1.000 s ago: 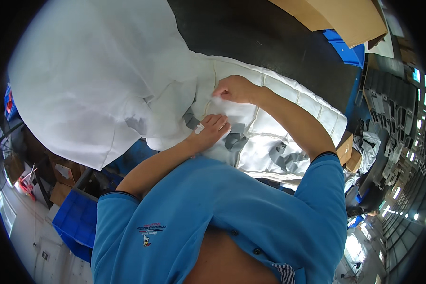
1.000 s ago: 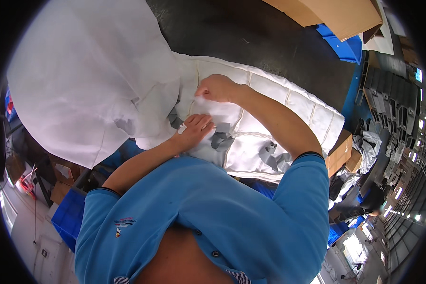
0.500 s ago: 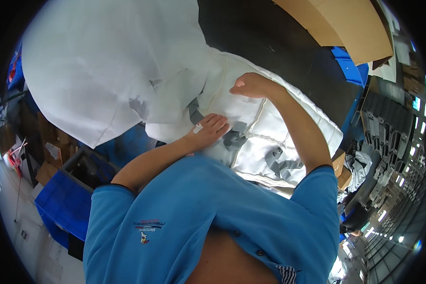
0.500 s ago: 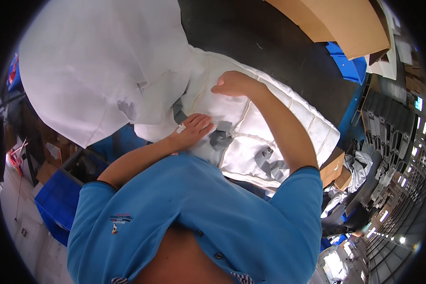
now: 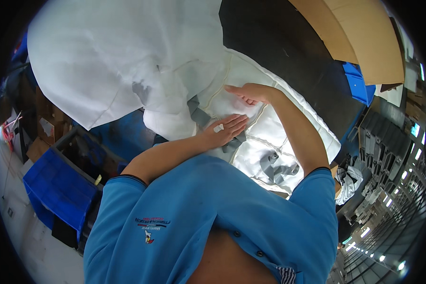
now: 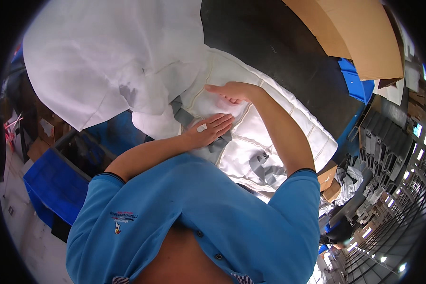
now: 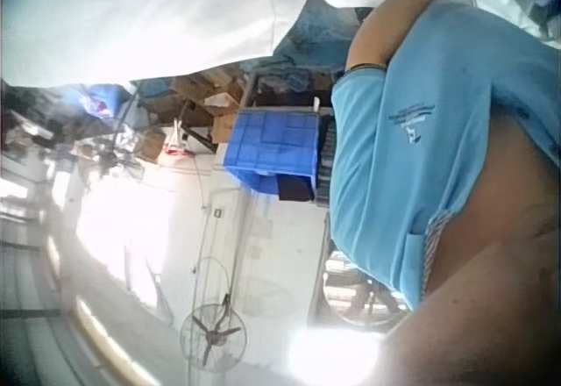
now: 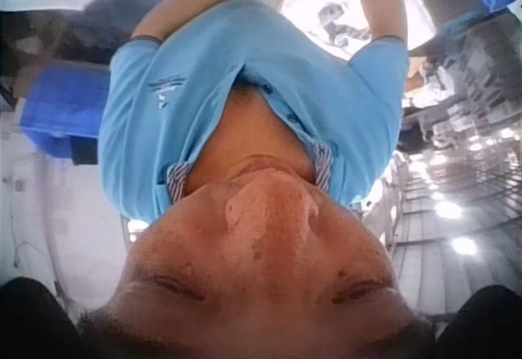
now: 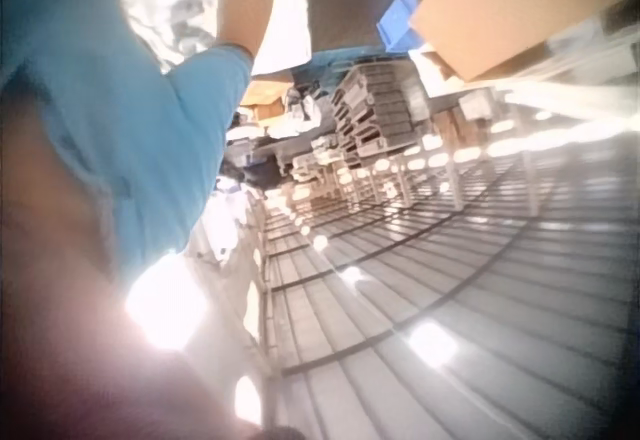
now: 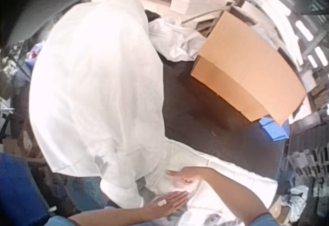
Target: Stuffing fibrous padding material into the pockets of a quilted fabric cushion cover.
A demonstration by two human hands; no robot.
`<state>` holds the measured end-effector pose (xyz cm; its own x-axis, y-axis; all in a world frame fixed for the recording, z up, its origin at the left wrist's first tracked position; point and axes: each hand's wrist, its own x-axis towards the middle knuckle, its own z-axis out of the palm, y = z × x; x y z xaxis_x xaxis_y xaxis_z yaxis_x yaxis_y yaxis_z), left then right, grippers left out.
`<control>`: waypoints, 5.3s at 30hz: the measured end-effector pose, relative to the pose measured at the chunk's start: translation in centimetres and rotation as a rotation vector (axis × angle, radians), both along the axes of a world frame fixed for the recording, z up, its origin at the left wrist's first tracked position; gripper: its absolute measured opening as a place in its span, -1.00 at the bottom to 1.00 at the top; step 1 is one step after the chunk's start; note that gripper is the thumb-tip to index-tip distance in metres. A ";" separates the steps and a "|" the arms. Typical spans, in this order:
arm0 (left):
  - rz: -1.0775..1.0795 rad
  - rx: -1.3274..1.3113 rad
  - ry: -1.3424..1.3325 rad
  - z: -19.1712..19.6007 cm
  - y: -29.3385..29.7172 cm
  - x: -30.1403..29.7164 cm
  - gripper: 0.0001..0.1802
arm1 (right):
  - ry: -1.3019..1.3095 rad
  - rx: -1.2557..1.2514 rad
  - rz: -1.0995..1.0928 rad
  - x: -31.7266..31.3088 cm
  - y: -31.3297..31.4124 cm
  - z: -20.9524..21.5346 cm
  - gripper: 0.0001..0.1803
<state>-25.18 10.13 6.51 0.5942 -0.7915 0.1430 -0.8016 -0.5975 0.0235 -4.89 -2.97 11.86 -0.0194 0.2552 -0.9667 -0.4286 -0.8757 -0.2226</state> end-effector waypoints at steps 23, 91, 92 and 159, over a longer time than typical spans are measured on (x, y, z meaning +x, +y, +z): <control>0.121 -0.302 0.429 -0.7 2.5 -0.7 -0.08 | 0.164 0.425 -0.398 -4.2 1.8 -3.1 0.11; 0.515 -0.223 0.490 -0.1 4.3 -1.0 -0.06 | -0.007 0.269 0.123 -4.9 2.0 -1.5 0.06; 0.516 -0.227 0.485 0.1 4.3 -0.9 -0.06 | -0.155 0.231 0.297 -4.8 2.3 -0.8 0.08; 0.260 -0.306 0.378 0.2 7.6 2.7 -0.09 | -1.518 -0.057 0.093 -12.9 2.2 -1.3 -0.51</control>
